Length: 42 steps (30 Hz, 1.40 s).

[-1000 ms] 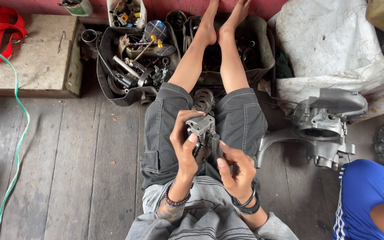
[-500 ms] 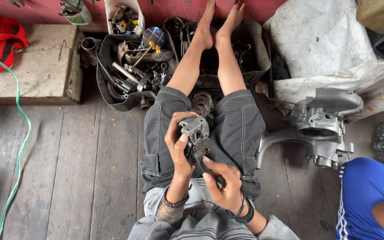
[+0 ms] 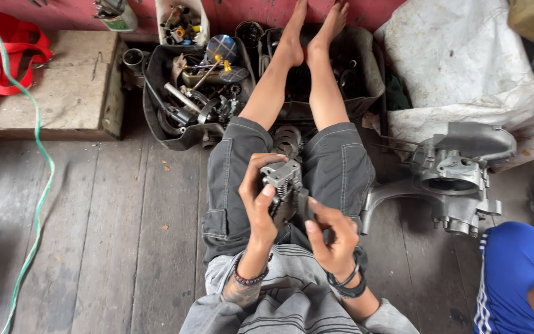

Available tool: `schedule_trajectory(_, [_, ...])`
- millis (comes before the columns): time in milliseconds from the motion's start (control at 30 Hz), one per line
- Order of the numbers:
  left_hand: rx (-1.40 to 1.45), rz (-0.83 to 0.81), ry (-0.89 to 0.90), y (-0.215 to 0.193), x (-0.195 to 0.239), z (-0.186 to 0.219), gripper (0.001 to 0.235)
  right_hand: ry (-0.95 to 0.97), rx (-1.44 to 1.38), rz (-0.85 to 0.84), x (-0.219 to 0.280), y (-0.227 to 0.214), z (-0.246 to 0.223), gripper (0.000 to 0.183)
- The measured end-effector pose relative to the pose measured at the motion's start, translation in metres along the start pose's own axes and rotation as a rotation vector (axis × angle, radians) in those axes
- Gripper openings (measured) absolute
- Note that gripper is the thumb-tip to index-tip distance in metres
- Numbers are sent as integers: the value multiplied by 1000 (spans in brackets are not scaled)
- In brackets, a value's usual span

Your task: Inspecting various motorcycle engine components, such as cylinder heads and rocker arm assemblies, by hand to check for damage or wear.

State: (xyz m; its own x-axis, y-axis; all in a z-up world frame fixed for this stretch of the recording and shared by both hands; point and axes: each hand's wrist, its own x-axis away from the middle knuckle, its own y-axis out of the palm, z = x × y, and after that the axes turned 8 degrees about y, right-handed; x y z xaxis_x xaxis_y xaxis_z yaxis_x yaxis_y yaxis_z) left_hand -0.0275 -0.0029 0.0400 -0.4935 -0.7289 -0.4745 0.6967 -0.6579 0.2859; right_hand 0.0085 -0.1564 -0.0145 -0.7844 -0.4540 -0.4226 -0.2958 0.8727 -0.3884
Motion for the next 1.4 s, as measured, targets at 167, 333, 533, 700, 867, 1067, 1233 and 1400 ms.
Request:
schedule_trajectory(167, [39,-1,21,-1,-1,7,53,-12,-71,-31,22,7,-4,30])
schedule_trajectory(333, [2,-3,28,-8,3,21,56,34,80,-39,23,-4,-4,27])
schedule_trajectory(533, [22,-3,137,-23,5,45,65,-156,-1,101,33,4,-50,31])
schedule_trajectory(700, [70,64,227,-43,8,56,56,-206,-236,-74,35,20,-78,26])
schedule_trajectory(867, [105,94,240,-43,18,60,55,-256,-312,-83,42,22,-75,27])
schedule_trajectory(1067, [68,111,259,-38,25,69,58,-274,-312,-80,51,14,-65,27])
schedule_trajectory(1233, [66,119,280,-29,30,75,57,-328,-335,-77,55,6,-59,29])
schedule_trajectory(1400, [27,92,318,-28,34,79,56,-321,-318,-45,64,4,-58,29])
